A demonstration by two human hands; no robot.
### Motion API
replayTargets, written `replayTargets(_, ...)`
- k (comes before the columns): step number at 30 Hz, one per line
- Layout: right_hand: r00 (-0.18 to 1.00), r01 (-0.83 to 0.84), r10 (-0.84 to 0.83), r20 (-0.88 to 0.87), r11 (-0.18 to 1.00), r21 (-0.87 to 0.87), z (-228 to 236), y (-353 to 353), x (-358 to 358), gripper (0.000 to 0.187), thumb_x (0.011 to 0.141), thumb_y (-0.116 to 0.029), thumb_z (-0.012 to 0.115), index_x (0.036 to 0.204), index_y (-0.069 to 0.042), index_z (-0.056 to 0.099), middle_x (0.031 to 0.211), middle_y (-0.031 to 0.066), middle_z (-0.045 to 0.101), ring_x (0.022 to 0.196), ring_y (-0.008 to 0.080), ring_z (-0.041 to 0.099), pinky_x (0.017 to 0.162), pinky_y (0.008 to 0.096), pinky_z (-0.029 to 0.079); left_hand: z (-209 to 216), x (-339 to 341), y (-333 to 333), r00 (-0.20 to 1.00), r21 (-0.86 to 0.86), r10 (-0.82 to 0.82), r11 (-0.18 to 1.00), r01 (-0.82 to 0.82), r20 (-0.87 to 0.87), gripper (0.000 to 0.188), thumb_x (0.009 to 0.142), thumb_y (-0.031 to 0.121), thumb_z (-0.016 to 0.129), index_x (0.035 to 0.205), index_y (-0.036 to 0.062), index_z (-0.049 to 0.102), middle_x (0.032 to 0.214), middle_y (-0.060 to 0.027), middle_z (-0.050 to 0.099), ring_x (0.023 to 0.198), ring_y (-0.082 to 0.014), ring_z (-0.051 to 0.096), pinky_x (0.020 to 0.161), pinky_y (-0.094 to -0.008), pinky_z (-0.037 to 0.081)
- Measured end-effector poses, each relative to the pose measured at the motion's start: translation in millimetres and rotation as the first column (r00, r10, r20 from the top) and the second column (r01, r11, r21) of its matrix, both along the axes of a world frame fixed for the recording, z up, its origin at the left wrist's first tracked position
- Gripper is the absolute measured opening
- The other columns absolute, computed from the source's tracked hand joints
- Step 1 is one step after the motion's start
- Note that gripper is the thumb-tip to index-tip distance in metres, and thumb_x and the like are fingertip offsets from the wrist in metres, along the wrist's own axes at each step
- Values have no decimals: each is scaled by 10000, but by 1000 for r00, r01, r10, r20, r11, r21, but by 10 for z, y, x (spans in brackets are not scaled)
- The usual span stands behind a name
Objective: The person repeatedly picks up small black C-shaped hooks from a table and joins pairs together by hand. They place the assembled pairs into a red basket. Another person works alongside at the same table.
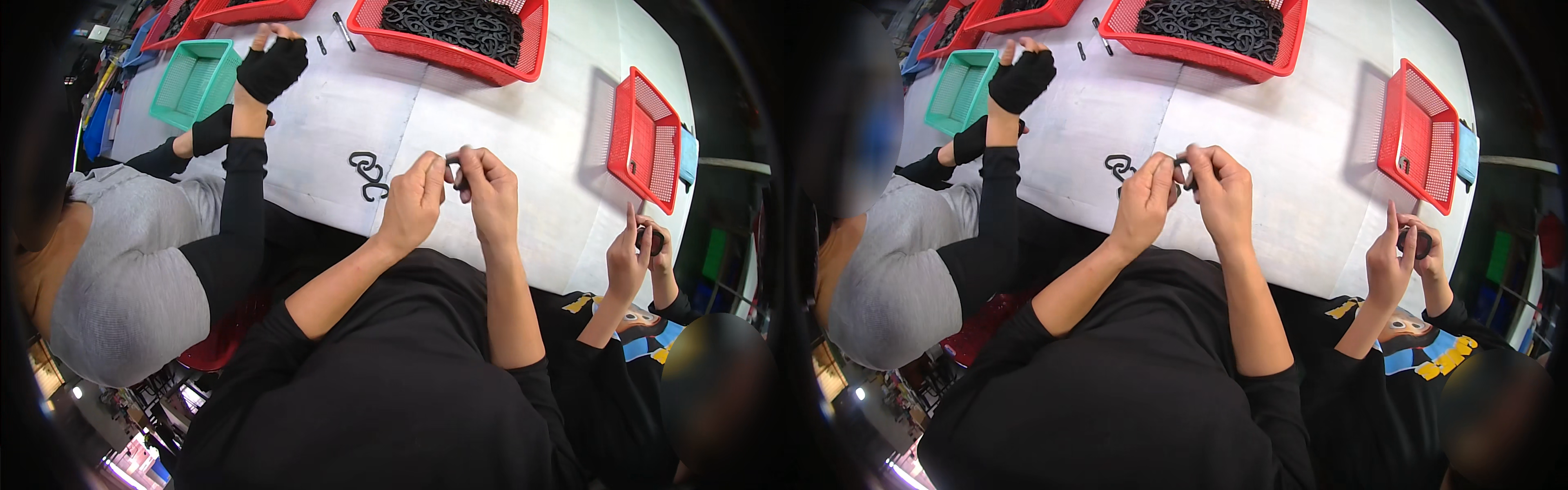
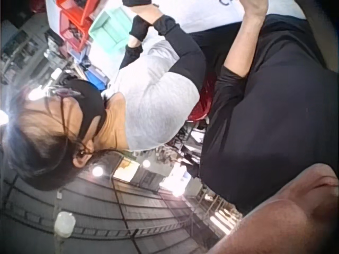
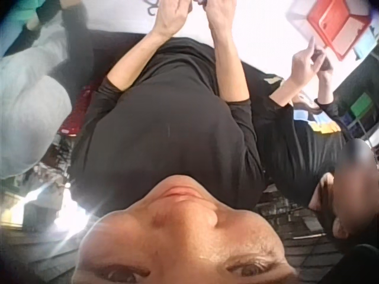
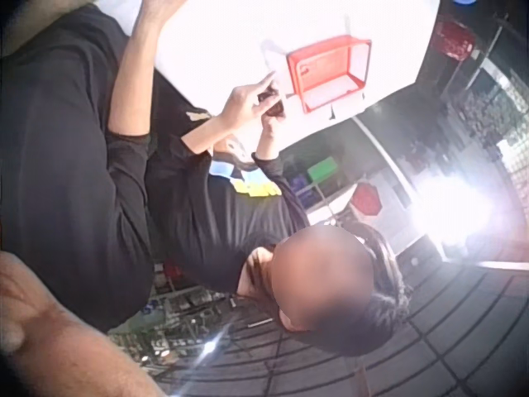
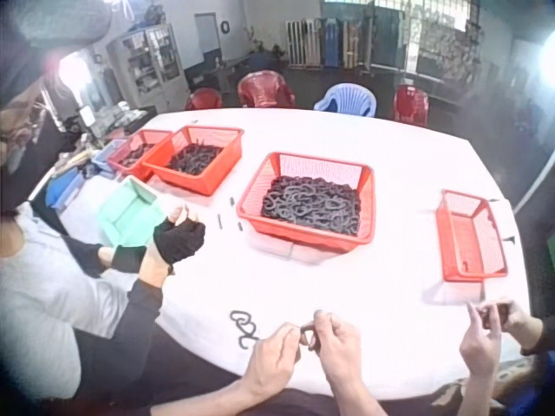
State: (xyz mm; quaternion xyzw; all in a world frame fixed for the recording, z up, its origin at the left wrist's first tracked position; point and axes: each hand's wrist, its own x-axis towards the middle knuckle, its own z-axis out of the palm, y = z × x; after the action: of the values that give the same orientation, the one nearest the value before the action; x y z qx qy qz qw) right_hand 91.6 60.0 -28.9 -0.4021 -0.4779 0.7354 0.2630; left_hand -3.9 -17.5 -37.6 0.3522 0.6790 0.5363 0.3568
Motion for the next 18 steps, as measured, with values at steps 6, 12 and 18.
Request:
replayTargets(6, 1000, -5, 5, -15, 1000, 12, -73, 94, 61, 160, 878, -131, 573, 929, 8, 634, 693, 7, 592, 551, 45, 454, 480, 191, 362, -19, -139, 117, 985, -28, -168, 985, 169, 34, 306, 959, 231, 383, 756, 32, 498, 478, -18, 389, 443, -93, 369, 447, -276, 322)
replayTargets(12, 996, -11, -15, 85, 954, 300, -75, 230, 53, 127, 824, -22, 599, 942, 0, 638, 695, 24, 591, 568, 92, 522, 526, 221, 430, 16, -190, 173, 804, -121, -62, 979, 164, 592, 333, 973, 312, 349, 800, 73, 501, 507, 53, 340, 437, -33, 238, 405, -187, 205)
replayTargets(18, 983, -156, 86, 160, 850, 503, -36, 330, 30, 208, 769, 40, 621, 973, 7, 647, 760, 52, 632, 654, 156, 626, 623, 260, 513, -17, -315, 300, 808, -199, -62, 956, 218, 585, 400, 976, 372, 319, 893, 46, 536, 544, 18, 432, 431, -42, 307, 407, -183, 247)
